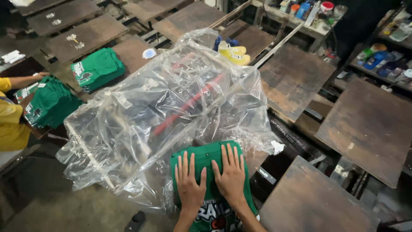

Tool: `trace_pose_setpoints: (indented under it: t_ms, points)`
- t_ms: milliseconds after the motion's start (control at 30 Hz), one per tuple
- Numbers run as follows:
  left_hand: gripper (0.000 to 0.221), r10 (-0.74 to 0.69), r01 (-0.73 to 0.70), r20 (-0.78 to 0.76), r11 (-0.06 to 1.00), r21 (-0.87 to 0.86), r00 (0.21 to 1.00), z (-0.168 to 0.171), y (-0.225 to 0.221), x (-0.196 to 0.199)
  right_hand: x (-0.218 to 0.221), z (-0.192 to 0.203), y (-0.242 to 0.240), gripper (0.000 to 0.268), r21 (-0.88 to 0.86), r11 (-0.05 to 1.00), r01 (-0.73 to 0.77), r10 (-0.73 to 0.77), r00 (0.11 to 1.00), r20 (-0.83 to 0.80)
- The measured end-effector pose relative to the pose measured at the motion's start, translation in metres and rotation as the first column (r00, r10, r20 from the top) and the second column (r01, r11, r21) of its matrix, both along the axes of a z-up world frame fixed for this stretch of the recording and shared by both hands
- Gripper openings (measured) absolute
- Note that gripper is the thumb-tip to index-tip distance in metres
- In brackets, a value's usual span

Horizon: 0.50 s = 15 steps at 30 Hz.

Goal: The person folds several green t-shirts by hand on a workbench, smoothing the fabric and aligning the edges before placing them into a large plastic bag.

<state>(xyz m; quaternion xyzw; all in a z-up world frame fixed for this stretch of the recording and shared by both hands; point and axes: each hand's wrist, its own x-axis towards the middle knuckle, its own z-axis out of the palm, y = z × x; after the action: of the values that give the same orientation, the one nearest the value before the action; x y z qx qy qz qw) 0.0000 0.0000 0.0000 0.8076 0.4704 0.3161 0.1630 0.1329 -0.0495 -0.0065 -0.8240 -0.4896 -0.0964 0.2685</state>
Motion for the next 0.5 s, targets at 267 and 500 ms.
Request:
trace_pose_setpoints:
  t_ms: [267,500]
  points:
    - [0.059,0.053,-0.051,-0.029,0.996,0.066,0.998,0.018,-0.001,0.008,0.004,0.022,-0.002,0.071,-0.074,0.996,-0.046,0.036,0.991,-0.132]
    - [0.057,0.064,-0.058,-0.043,0.99,0.13,0.997,0.012,0.0,0.007,0.008,0.015,-0.002,0.07,-0.078,0.993,-0.088,0.076,0.986,-0.151]
